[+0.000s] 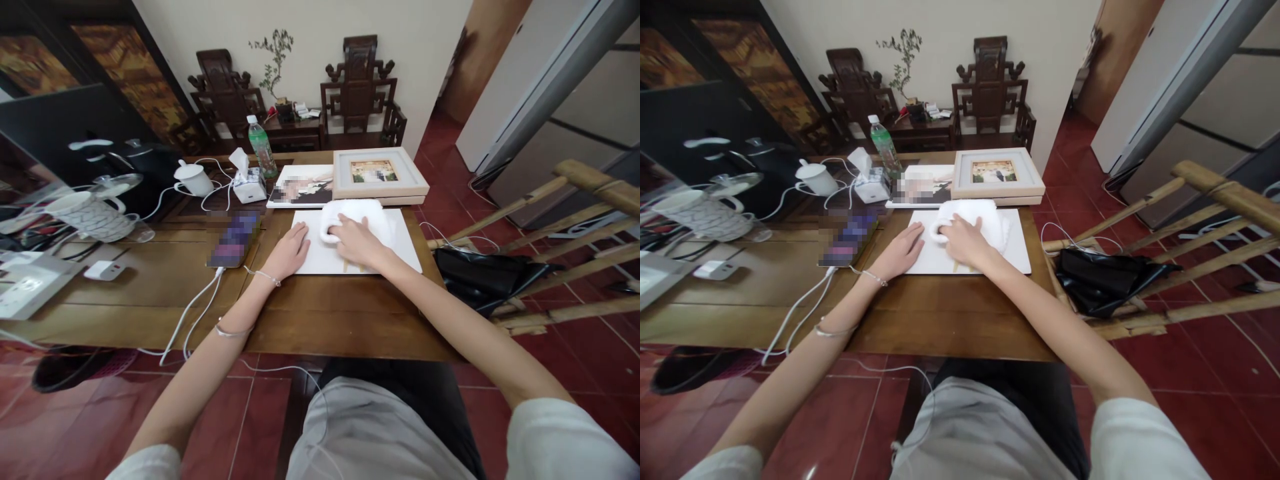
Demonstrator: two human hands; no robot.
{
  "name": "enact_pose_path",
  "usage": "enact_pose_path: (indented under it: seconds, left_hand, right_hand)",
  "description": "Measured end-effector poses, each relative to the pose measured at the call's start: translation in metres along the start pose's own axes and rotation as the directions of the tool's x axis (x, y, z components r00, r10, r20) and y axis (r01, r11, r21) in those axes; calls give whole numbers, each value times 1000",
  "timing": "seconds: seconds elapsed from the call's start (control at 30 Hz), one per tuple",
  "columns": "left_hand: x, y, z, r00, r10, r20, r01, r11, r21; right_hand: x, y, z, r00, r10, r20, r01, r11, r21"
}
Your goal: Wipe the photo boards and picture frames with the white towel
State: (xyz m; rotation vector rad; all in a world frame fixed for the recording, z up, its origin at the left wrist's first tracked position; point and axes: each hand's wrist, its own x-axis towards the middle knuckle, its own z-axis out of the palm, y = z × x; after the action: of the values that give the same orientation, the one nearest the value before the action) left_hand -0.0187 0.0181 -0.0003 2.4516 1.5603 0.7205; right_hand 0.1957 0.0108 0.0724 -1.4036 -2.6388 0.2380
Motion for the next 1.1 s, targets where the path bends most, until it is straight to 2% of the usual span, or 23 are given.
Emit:
enact_pose_path:
  seconds: [0.13, 0.27, 0.4, 0.47, 0.57, 0.73, 0.83, 0.97, 1.1]
  left_hand:
    - [0, 1, 0, 1000, -3, -14, 3, 1000, -3]
    - [-1, 3, 0, 1000, -12, 3, 12, 1000, 13]
    - [-1, 3, 0, 1000, -12, -5, 13, 1000, 8]
    - [-1, 3, 0, 1000, -14, -9, 14, 1000, 7]
    - [0, 4, -1, 1000, -12, -2, 12, 1000, 10]
    - [0, 4, -2, 1000, -3, 14, 3, 1000, 21]
    - [1, 3, 0, 1000, -9, 10, 9, 1000, 11]
    - [1, 0, 2, 1000, 3, -4, -3, 1000, -5]
    - [1, 0, 3, 1000, 8, -9, -8, 1000, -5]
  right_hand:
    - [-38, -18, 3, 997, -48, 65, 46, 999, 27]
    - [-80, -38, -3, 988, -96, 123, 84, 992, 98]
    - [-93, -47, -13, 976, -120, 181, 91, 983, 161]
    - [-85, -44, -15, 977, -102, 187, 74, 986, 147]
    - [-57, -30, -14, 982, -84, 166, 64, 991, 122]
    - [-1, -1, -11, 997, -41, 70, 37, 997, 68]
    - [20, 6, -9, 1000, 13, 28, -14, 999, 51]
    - [28, -2, -1, 996, 78, -34, -78, 997, 19]
    - [16, -18, 8, 999, 37, -39, -38, 999, -27]
